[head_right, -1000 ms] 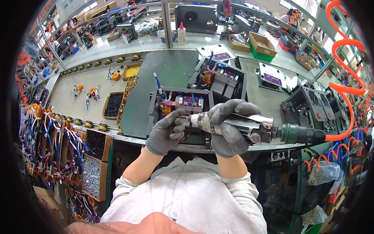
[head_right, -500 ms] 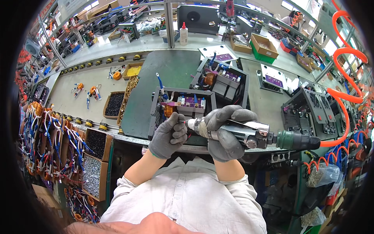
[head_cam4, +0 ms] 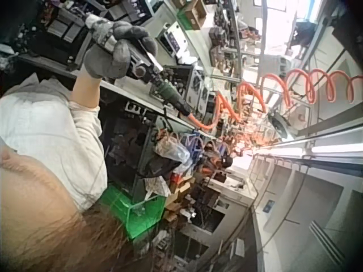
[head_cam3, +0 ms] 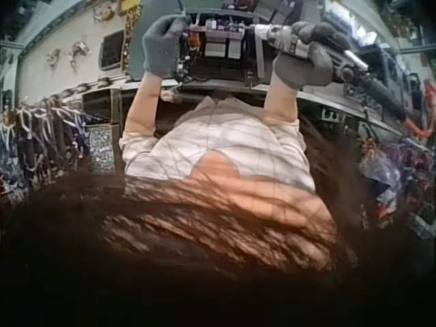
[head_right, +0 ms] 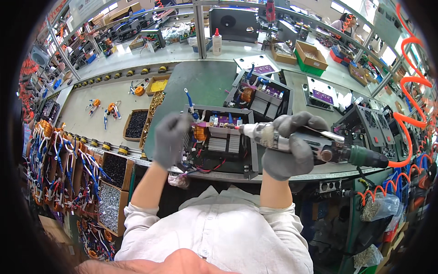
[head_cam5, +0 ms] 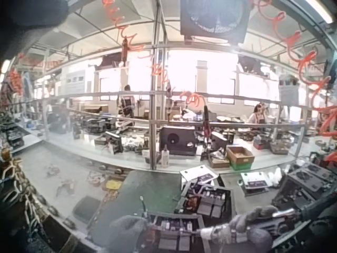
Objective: The person assembles electronic components into a metal enclosure using a pneumatic screwdriver. They place copper coils and circuit boards inside the case, secure them with screws, and connect wiring. The person handles multiple units sequentially on a factory workbench.
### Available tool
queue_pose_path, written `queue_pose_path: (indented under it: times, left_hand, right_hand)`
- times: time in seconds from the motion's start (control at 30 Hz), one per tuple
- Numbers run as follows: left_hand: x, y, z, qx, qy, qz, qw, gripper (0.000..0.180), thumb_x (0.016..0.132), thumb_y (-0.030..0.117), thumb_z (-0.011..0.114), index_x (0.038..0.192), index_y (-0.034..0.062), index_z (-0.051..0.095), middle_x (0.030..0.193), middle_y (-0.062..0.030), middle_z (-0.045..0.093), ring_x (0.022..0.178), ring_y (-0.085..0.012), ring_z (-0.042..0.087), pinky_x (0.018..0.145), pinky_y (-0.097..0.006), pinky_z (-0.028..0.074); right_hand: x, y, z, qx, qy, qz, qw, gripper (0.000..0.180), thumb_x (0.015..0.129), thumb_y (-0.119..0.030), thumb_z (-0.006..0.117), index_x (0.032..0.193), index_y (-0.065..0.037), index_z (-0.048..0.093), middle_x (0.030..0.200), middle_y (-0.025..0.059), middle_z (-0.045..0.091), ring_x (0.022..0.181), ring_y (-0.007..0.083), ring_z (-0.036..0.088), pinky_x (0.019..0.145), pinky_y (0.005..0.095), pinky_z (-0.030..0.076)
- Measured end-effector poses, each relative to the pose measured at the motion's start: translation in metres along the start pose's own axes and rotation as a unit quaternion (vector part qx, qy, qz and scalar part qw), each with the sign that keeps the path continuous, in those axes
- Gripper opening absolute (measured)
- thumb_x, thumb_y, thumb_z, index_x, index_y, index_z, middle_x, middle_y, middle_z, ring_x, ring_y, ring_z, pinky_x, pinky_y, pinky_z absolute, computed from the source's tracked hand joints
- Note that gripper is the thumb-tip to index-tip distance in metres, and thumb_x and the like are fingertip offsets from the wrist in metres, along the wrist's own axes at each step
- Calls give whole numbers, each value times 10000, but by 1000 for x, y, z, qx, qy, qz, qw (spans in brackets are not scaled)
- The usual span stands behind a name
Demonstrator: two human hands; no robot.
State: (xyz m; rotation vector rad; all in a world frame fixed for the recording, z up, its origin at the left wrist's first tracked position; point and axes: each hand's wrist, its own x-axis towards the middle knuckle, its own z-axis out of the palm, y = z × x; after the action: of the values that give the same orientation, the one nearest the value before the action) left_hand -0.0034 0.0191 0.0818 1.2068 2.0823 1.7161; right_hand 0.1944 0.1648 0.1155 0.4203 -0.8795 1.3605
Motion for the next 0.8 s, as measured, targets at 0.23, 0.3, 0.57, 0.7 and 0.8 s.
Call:
queue_pose_path:
  times: [0.23,0.3,0.57,0.7,0.8]
  left_hand:
    - [68,-60,5,296,-74,258,917,159,846,279,679,849,121,700,785,-78,659,733,-277,647,643,-380,512]
    - [69,-49,7,329,-145,316,878,156,826,297,676,779,148,681,746,-42,652,726,-259,652,642,-388,518]
    - [67,-46,18,392,-200,320,839,194,845,315,633,731,161,667,682,-36,629,692,-248,651,625,-384,518]
    - [68,-46,18,389,-195,312,844,192,845,306,631,726,161,668,675,-38,627,681,-252,650,623,-386,518]
    - [68,-49,18,380,-193,317,847,189,843,300,631,722,159,668,672,-41,624,668,-256,648,617,-387,518]
  right_hand:
    - [5,11,-3,-2,4,4,1000,471,724,16,567,1193,-27,572,1027,182,657,822,264,659,730,389,550]
    - [5,19,-3,4,8,19,1000,464,722,49,566,1181,-19,570,1038,182,654,830,256,662,724,388,551]
    - [9,47,7,-27,-15,67,997,440,689,104,610,1114,-8,580,1002,167,651,791,221,664,712,366,557]
    - [8,55,5,-47,-24,69,996,456,668,122,625,1107,1,590,970,170,652,784,231,667,701,363,575]
    - [7,57,-2,-79,-34,86,993,421,700,32,577,1116,-36,585,981,149,653,778,239,652,649,374,559]
